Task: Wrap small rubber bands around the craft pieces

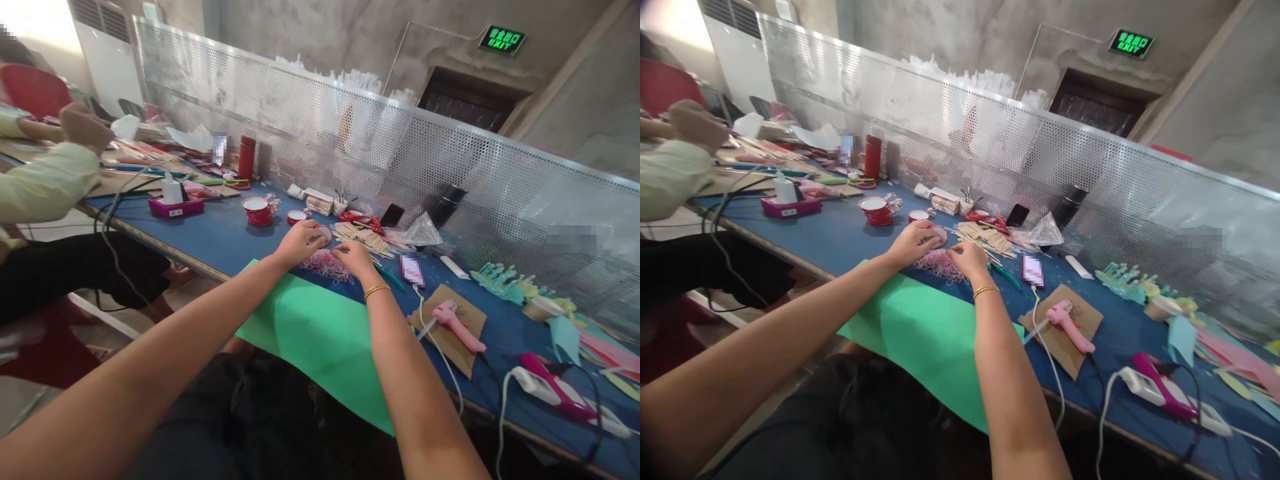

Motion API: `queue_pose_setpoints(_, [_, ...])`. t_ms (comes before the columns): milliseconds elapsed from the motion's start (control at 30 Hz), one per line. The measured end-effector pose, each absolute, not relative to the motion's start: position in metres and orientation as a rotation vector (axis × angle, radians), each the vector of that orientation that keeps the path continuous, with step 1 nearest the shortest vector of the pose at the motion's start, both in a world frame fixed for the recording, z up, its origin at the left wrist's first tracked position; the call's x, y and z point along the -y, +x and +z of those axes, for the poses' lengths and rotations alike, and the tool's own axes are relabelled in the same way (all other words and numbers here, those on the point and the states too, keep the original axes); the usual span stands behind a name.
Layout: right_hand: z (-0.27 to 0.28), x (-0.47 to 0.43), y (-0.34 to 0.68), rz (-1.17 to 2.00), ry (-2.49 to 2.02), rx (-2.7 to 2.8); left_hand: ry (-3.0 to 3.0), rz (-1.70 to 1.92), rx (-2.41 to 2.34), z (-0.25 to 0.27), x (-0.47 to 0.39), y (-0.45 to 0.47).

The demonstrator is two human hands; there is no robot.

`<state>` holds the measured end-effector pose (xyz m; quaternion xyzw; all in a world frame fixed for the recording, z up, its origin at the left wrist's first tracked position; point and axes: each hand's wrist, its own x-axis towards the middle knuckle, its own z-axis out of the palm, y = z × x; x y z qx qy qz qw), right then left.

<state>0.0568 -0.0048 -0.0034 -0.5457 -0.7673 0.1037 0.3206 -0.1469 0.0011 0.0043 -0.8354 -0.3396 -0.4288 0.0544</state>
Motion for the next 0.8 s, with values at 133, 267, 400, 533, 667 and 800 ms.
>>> queue_pose_setpoints(133, [-0.001, 0.007, 0.056, 0.340, -1.398, 1.931, -2.432, -1.351, 1.149, 0.004, -0.002, -0.149])
queue_pose_setpoints(267, [0.005, 0.008, 0.057, 0.586, -1.177, 1.811, -2.356, -1.431, 1.197, -0.001, -0.008, -0.153])
queue_pose_setpoints(400, [0.009, 0.011, 0.059, 0.672, -1.156, 1.740, -2.347, -1.433, 1.219, -0.005, -0.012, -0.155])
queue_pose_setpoints(533, [0.009, 0.012, 0.062, 0.670, -1.192, 1.725, -2.333, -1.476, 1.266, -0.007, -0.013, -0.155])
queue_pose_setpoints(667, [0.009, 0.013, 0.069, 0.552, -1.355, 1.813, -2.343, -1.521, 1.309, -0.007, -0.012, -0.155])
queue_pose_setpoints(800, [0.012, 0.016, 0.072, 0.306, -1.492, 1.873, -2.358, -1.614, 1.354, -0.006, -0.012, -0.154])
